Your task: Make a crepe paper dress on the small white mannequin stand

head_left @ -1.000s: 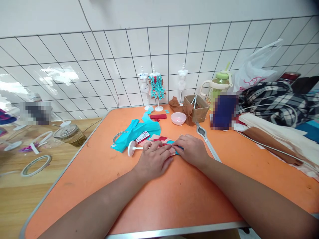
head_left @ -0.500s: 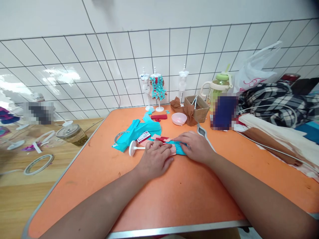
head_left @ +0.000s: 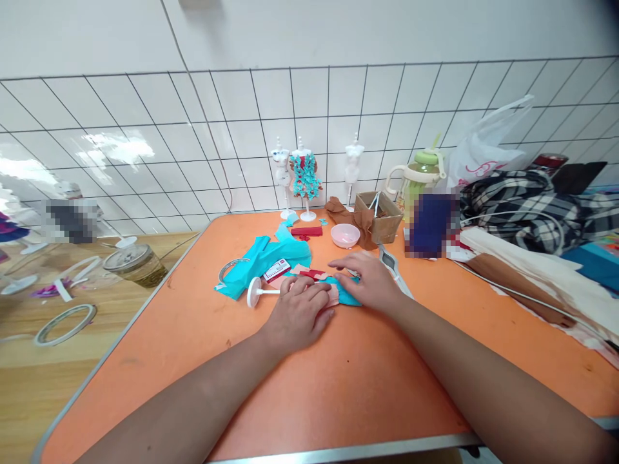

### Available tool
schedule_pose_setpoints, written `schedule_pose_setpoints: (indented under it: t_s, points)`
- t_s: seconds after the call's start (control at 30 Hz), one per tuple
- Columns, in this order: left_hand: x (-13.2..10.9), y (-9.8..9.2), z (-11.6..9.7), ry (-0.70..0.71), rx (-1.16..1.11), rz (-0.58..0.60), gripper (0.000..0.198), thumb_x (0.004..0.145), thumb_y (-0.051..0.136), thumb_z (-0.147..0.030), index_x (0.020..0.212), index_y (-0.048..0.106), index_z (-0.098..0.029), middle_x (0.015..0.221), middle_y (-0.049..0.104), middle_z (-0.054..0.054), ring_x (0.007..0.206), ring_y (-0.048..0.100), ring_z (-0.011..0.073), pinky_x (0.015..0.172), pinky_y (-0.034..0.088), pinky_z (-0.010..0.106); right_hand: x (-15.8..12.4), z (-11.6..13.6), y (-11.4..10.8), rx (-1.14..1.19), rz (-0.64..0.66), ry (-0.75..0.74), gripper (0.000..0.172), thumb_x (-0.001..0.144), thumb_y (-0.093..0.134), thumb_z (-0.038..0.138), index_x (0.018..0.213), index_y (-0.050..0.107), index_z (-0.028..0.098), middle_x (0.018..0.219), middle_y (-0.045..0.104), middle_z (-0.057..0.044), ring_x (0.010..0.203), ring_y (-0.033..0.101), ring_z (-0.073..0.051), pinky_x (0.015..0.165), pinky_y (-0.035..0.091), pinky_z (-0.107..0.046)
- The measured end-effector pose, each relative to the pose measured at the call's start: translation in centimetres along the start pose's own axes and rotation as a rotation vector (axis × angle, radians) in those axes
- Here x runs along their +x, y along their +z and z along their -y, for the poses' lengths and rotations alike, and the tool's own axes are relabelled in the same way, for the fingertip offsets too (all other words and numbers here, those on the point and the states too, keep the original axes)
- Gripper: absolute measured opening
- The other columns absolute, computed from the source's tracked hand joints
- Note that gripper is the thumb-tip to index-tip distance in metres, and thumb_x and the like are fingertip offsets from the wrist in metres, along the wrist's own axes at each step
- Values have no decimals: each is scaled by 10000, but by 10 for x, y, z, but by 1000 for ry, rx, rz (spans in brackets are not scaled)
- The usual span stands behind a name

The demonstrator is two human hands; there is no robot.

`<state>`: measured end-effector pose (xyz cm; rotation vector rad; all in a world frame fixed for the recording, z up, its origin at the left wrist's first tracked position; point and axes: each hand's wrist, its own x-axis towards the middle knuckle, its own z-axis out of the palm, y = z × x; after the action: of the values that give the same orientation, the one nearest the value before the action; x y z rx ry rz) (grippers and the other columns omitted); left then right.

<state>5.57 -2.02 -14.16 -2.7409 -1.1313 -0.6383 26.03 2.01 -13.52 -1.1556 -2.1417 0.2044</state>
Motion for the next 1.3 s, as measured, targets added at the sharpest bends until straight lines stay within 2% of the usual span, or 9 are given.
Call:
schedule_pose_setpoints:
  t_s: [0.1,0.17,0.3,0.4,0.6,0.73,0.9,1.1,1.3]
  points:
    - [0,-1,0,-15,9,17,191,920,486,-342,964,611,-204,1081,699,55,1020,526,256,811,310,432,13,4,7,-58,121,-86,226,881,604,270,1071,722,301,972,682,-26,939,547,-187,813,389,-316]
    - [0,-1,0,-27,14,38,201,920,483,-349,975,605,-199,1067,699,62,1018,525,257,773,309,418,19,6,10,-124,143,-103,201,885,613,285,1039,737,321,943,677,-27,932,526,-192,791,358,-323]
    - [0,0,1,-35,13,41,190,915,491,-350,930,607,-200,1105,691,55,1055,516,261,786,300,421,19,8,13,-249,124,-129,168,902,595,335,932,755,293,863,682,-32,873,505,-201,759,303,-346]
    - [1,0,1,-46,-8,32,205,914,494,-346,1016,610,-212,1144,683,52,1069,513,260,798,295,422,16,7,15,-264,64,-110,192,921,557,309,887,736,247,853,680,-32,832,506,-192,733,294,-339]
    - [1,-1,1,-17,-18,19,295,945,448,-303,1196,588,-237,1171,686,51,1056,523,251,796,305,414,15,4,17,-261,73,-74,241,894,602,348,1100,692,264,971,692,-46,896,519,-208,735,296,-330]
    - [0,-1,1,-9,0,0,289,941,461,-297,1191,597,-243,1168,692,38,1051,530,247,804,309,418,15,4,19,-331,102,-37,174,901,596,356,889,751,277,836,700,-34,854,505,-204,705,259,-341]
    - [-1,1,2,13,26,-8,311,936,470,-284,1217,596,-239,1191,678,43,1068,533,238,826,331,416,6,2,13,-280,21,-41,215,924,565,368,901,755,269,854,702,-30,844,518,-184,717,264,-343]
    - [-1,3,4,15,24,-5,309,942,460,-290,1213,602,-246,1239,658,41,1105,518,245,856,326,424,-9,-7,10,-181,84,-38,193,916,582,359,974,755,299,880,707,-10,822,559,-159,700,305,-308]
    - [-2,1,2,22,33,1,307,940,465,-296,1207,609,-252,1227,661,46,1103,520,243,870,331,428,-11,-2,8,-213,113,-39,185,915,586,350,965,754,290,898,732,-5,827,598,-159,691,289,-315]
